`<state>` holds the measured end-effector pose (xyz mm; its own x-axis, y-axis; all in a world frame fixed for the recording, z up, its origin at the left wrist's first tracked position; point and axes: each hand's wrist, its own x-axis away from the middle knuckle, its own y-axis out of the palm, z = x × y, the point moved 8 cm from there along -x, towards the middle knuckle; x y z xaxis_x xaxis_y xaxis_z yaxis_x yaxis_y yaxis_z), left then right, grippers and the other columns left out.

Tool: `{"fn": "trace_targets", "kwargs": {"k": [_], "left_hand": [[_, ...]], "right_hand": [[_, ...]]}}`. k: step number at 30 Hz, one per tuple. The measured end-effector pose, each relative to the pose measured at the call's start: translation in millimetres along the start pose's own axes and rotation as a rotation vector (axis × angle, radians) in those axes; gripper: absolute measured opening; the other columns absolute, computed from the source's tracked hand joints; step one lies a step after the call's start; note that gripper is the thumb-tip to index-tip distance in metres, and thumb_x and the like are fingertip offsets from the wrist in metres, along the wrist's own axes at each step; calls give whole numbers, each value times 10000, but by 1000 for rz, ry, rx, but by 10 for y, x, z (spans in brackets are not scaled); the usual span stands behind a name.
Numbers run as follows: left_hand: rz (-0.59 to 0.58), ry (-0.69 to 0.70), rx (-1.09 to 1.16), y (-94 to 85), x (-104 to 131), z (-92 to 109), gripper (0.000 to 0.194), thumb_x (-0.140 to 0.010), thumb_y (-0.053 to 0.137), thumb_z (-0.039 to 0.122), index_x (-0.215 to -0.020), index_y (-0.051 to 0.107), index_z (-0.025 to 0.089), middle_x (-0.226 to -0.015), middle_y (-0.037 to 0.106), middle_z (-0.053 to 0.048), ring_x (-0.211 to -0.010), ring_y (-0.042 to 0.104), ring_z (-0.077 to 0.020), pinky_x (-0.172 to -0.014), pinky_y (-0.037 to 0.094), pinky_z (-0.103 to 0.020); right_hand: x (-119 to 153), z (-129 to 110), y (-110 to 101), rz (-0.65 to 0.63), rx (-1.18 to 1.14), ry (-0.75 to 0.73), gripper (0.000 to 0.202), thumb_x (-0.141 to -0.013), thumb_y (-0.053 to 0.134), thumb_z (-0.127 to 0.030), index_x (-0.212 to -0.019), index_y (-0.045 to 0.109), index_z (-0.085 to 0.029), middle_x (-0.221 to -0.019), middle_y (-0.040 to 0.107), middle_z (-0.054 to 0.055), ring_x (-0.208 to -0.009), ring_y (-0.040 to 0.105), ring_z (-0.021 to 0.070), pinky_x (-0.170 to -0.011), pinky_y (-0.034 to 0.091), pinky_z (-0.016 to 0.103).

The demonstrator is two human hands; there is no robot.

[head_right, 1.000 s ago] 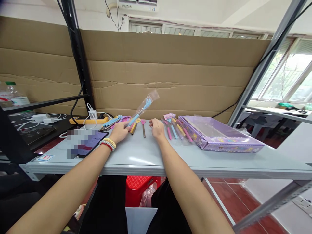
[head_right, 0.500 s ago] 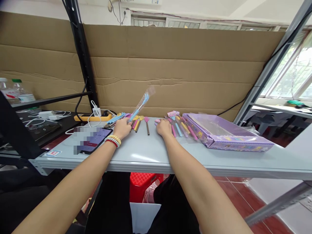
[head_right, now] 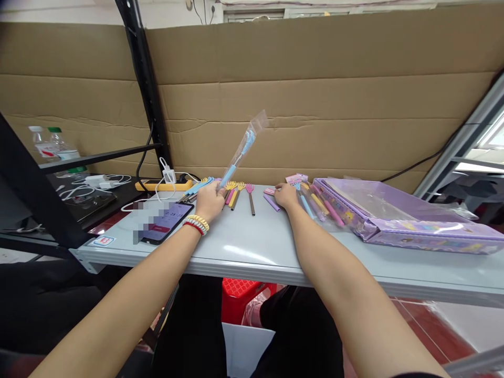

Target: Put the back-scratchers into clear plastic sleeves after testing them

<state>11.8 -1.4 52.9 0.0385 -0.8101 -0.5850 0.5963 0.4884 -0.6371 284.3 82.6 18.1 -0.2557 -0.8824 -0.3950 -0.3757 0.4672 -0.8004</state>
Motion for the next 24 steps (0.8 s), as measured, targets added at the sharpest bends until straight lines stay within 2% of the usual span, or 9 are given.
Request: {"fn": "trace_targets", "kwargs": {"k": [7,14,24], "left_hand": [[-26,-13,-45,31,3,-6,212,-849,494,220,-982,658,199,-899,703,-79,-899,626,-234,-774,432,-298],[-42,5,-36,70,6,-10,204,-854,485,225,-963,655,194,-884,701,-80,-865,629,-231,-743,432,-302],[-68,-2,-64,106,2,-14,224,-846,492,230,-989,663,201,-915,708,-76,-902,622,-227,-770,432,-301]], "right_hand": [[-12,-11,194,-172,106,-63,344,-793,531,-209,-1079,719,-184,-1123,685,98,-1044,618,238,-912,423,301],[-16,-14,175,-154,172,-54,339,-787,587,-258,-1091,710,-172,-1103,689,120,-1008,628,240,-856,445,304],[21,-56,94,-94,168,-58,326,-834,531,-260,-1093,720,-201,-1086,694,118,-1008,624,257,-835,457,332]]}}
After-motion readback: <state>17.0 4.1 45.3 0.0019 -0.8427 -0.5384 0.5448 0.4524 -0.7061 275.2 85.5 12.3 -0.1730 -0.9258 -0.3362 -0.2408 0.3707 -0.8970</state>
